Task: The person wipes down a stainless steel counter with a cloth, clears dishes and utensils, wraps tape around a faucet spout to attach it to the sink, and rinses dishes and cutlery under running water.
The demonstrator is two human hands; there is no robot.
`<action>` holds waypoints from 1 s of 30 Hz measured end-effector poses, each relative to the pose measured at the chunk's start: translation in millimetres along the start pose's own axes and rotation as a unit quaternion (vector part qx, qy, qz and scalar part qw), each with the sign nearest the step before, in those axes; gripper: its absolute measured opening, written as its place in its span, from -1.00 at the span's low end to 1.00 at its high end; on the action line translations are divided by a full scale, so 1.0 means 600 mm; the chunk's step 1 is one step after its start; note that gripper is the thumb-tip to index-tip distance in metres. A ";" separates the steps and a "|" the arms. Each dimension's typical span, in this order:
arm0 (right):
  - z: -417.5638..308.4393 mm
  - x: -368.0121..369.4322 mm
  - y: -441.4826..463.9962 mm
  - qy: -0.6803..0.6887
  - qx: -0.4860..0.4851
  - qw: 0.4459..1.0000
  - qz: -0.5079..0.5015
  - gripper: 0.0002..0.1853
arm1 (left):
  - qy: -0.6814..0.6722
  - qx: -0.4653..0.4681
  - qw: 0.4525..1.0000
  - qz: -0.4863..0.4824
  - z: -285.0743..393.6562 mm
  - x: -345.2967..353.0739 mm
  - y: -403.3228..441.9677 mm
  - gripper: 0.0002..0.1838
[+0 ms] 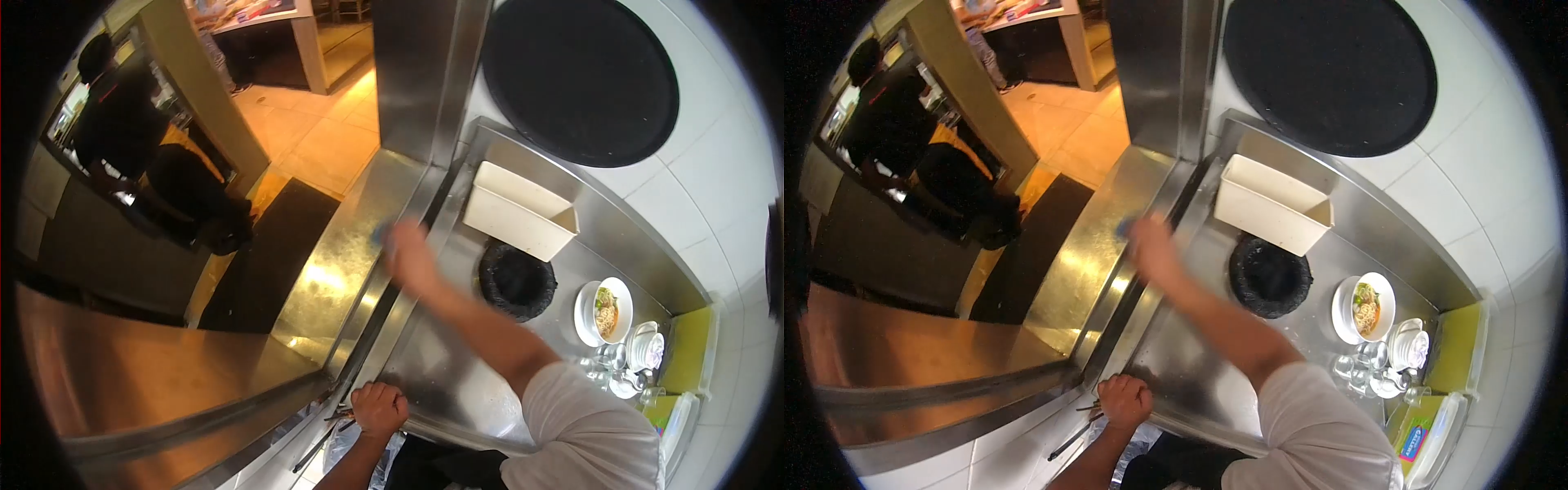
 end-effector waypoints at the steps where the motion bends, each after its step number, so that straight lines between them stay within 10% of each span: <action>1: -0.054 0.015 -0.085 0.112 -0.024 0.992 -0.062 -0.71 | 0.000 0.000 1.000 -0.005 -0.003 0.006 -0.008 -0.95; 6: -0.092 0.034 -0.260 0.083 -0.001 0.979 -0.185 -0.72 | 0.024 0.018 0.999 -0.018 -0.002 0.013 -0.015 -0.92; 10: 0.127 -0.085 -0.070 -0.087 0.120 0.984 0.098 -0.65 | 0.023 0.018 1.000 -0.009 -0.002 0.016 -0.008 -0.92; 17: 0.236 -0.101 0.071 -0.124 0.358 0.921 0.088 -0.63 | 0.005 -0.003 1.000 -0.001 -0.003 0.010 -0.015 -0.93; 24: 0.171 -0.069 -0.022 -0.142 0.270 0.952 -0.017 -0.44 | -0.029 -0.007 0.999 0.037 -0.001 -0.008 -0.019 -0.92; 30: -0.153 0.082 -0.309 0.045 0.146 0.975 -0.164 -0.39 | -0.245 -0.126 0.958 0.077 -0.033 -0.033 -0.072 -0.87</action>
Point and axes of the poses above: each hand's wrist, its own y-axis towards the middle knuckle, its own x-axis out of the palm, z = x × y, the point moved 4 cm from there along y, towards the middle knuckle, and after that the axes turned 12 degrees about y, right-handed, at the moved point
